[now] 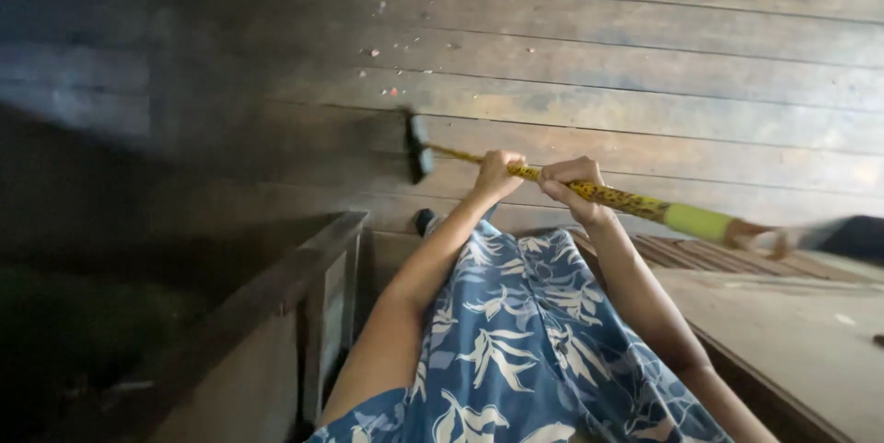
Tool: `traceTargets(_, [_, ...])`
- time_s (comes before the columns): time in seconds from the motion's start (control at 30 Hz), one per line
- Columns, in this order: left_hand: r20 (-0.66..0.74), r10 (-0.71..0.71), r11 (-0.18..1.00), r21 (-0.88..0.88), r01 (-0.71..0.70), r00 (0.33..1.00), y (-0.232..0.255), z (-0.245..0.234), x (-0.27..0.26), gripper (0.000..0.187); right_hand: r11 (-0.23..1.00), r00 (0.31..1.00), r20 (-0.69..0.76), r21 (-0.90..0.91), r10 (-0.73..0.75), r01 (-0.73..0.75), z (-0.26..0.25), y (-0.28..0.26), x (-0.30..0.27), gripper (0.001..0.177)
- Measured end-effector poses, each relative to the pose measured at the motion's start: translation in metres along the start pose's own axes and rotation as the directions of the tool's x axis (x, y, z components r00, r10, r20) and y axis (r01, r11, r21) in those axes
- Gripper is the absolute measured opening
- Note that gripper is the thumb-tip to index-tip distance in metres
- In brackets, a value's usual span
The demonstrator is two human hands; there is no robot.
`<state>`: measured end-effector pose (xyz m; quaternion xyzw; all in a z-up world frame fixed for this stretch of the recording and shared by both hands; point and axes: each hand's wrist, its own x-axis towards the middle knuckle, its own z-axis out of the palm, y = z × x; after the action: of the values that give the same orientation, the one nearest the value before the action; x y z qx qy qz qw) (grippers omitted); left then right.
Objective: The person sweeps a wooden floor with a broom, moving from a dark hallway into a cluttered room. They navigate around various bags and items while pushing the broom across the floorboards to gather debris.
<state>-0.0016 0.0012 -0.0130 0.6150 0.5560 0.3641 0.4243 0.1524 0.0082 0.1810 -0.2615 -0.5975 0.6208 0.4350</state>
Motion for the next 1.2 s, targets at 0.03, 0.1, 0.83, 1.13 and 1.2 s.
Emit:
traceTargets(0.03, [-0.017, -0.014, 1.000, -0.001, 0.014, 1.000, 0.002, 0.003, 0.004, 0.011, 1.000, 1.000, 0.019, 0.007, 0.008, -0.008, -0.003, 0.002, 0.002, 0.046])
traceTargets(0.1, [0.046, -0.058, 0.995, -0.077, 0.061, 0.997, 0.004, 0.006, 0.019, 0.026, 0.951, 0.987, 0.139, -0.307, 0.077, -0.031, -0.010, 0.008, 0.013, 0.045])
traceTargets(0.83, [-0.287, -0.266, 0.963, -0.121, 0.241, 0.920, -0.031, -0.173, 0.062, 0.017, 0.922, 0.933, 0.354, -0.378, 0.064, 0.080, 0.107, 0.029, 0.198, 0.038])
traceTargets(1.13, [-0.243, -0.196, 0.965, 0.125, 0.231, 0.950, -0.098, -0.270, 0.038, 0.016, 0.998, 0.976, 0.212, 0.044, -0.047, 0.038, 0.167, 0.079, 0.224, 0.041])
traceTargets(1.2, [-0.303, -0.098, 0.961, 0.219, 0.169, 0.948, -0.140, -0.268, 0.043, 0.013, 0.999, 0.957, 0.290, -0.026, -0.020, 0.029, 0.182, 0.104, 0.226, 0.042])
